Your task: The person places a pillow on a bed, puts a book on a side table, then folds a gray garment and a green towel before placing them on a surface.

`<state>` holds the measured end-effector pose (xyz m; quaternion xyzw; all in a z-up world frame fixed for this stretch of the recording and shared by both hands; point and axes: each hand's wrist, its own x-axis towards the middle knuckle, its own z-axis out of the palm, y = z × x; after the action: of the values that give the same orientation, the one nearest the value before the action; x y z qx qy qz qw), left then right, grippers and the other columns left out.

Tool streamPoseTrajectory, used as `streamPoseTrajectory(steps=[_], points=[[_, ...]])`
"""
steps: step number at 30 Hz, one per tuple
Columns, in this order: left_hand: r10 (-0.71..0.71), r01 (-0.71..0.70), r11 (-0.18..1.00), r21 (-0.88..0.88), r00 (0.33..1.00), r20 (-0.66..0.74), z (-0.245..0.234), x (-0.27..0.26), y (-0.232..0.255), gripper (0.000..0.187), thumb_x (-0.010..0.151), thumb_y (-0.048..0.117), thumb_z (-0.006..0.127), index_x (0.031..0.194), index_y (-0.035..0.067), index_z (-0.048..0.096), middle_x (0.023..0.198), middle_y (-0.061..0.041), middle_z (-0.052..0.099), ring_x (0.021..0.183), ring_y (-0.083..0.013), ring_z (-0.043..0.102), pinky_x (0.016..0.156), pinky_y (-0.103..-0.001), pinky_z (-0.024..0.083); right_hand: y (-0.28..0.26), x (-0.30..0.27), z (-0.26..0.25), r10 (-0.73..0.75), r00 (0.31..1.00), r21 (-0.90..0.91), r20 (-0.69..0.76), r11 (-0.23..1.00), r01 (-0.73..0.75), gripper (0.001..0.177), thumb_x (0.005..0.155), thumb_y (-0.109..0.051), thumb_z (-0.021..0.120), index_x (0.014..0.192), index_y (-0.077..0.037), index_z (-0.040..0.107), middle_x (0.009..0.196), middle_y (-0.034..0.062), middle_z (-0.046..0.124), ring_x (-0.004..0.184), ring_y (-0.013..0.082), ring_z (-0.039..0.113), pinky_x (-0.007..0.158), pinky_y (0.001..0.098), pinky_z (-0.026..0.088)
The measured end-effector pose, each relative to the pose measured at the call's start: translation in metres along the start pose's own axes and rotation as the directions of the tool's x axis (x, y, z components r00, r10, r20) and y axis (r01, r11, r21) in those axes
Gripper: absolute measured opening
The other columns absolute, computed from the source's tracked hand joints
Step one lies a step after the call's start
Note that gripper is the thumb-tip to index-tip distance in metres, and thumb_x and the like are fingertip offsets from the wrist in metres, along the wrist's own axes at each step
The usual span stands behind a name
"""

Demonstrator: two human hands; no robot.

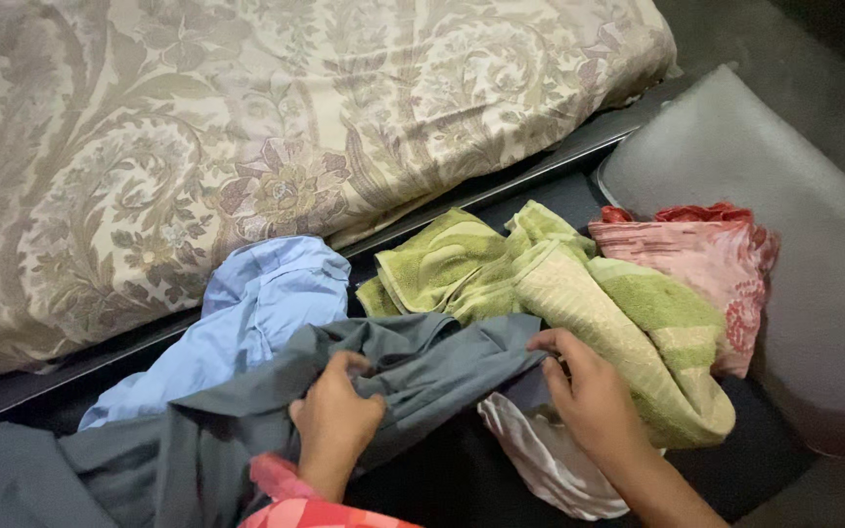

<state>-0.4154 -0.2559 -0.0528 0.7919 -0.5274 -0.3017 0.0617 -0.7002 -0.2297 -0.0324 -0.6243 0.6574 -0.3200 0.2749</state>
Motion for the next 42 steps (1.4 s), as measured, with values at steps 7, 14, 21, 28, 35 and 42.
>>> streamPoseTrajectory(steps=[7, 14, 21, 28, 35, 42], points=[[0.113, -0.15, 0.98, -0.133, 0.961, -0.252, -0.04, -0.016, 0.021, 0.028, 0.065, 0.023, 0.089, 0.086, 0.015, 0.072, 0.079, -0.01, 0.073, 0.079, -0.0259, 0.068, 0.077, -0.042, 0.047, -0.017, 0.01, -0.022, 0.071, 0.997, 0.098, -0.033, 0.993, -0.067, 0.033, 0.082, -0.005, 0.072, 0.114, -0.007, 0.067, 0.099, 0.0088, 0.077, 0.096, 0.0168, 0.075, 0.084, 0.0317, 0.055], [0.08, -0.103, 0.781, -0.616, 0.995, -0.065, -0.053, -0.018, -0.015, 0.028, 0.07, 0.005, 0.082, 0.073, 0.002, 0.054, 0.065, -0.003, 0.055, 0.06, -0.0121, 0.05, 0.055, -0.033, 0.04, -0.054, 0.021, -0.075, 0.129, 0.983, 0.213, 0.131, 0.965, -0.155, 0.027, 0.074, 0.003, 0.077, 0.099, -0.006, 0.079, 0.094, 0.0065, 0.078, 0.091, 0.0165, 0.071, 0.088, 0.0311, 0.054], [0.116, -0.05, 0.537, -0.842, 0.993, 0.015, -0.071, -0.027, -0.037, 0.021, 0.086, 0.019, 0.065, 0.074, 0.002, 0.07, 0.068, 0.003, 0.062, 0.066, -0.0069, 0.054, 0.062, -0.025, 0.042, -0.073, 0.009, -0.08, -0.015, 0.933, 0.511, 0.358, 0.84, -0.182, 0.021, 0.078, 0.003, 0.078, 0.098, 0.0, 0.079, 0.101, 0.0062, 0.075, 0.097, 0.0151, 0.072, 0.089, 0.0299, 0.057], [0.04, -0.095, 0.939, -0.331, 0.985, -0.169, -0.085, -0.036, -0.046, 0.021, 0.078, 0.025, 0.07, 0.083, 0.007, 0.078, 0.076, -0.014, 0.077, 0.074, -0.0273, 0.074, 0.07, -0.038, 0.055, -0.086, -0.021, -0.079, 0.174, 0.907, 0.397, 0.383, 0.856, -0.331, 0.022, 0.08, -0.005, 0.081, 0.102, -0.001, 0.077, 0.09, 0.0061, 0.076, 0.081, 0.0113, 0.067, 0.073, 0.0282, 0.054], [0.23, -0.246, 0.965, -0.087, 0.96, -0.158, -0.11, -0.053, -0.046, 0.019, 0.076, 0.016, 0.068, 0.087, 0.013, 0.083, 0.085, -0.017, 0.077, 0.085, -0.0344, 0.075, 0.079, -0.043, 0.057, -0.13, -0.034, -0.086, 0.26, 0.915, 0.372, 0.308, 0.853, -0.367, 0.026, 0.079, -0.014, 0.079, 0.103, -0.003, 0.081, 0.091, 0.0055, 0.081, 0.08, 0.0116, 0.072, 0.073, 0.0272, 0.057], [0.32, -0.438, 0.804, -0.402, 0.888, -0.329, -0.166, -0.061, -0.047, 0.03, 0.08, -0.003, 0.056, 0.101, 0.006, 0.075, 0.082, -0.013, 0.078, 0.078, -0.0279, 0.078, 0.074, -0.036, 0.058, -0.172, -0.045, -0.102, 0.128, 0.976, 0.258, 0.176, 0.951, -0.171, 0.024, 0.082, -0.015, 0.08, 0.103, -0.004, 0.083, 0.093, 0.0036, 0.078, 0.086, 0.0099, 0.068, 0.079, 0.025, 0.054]])
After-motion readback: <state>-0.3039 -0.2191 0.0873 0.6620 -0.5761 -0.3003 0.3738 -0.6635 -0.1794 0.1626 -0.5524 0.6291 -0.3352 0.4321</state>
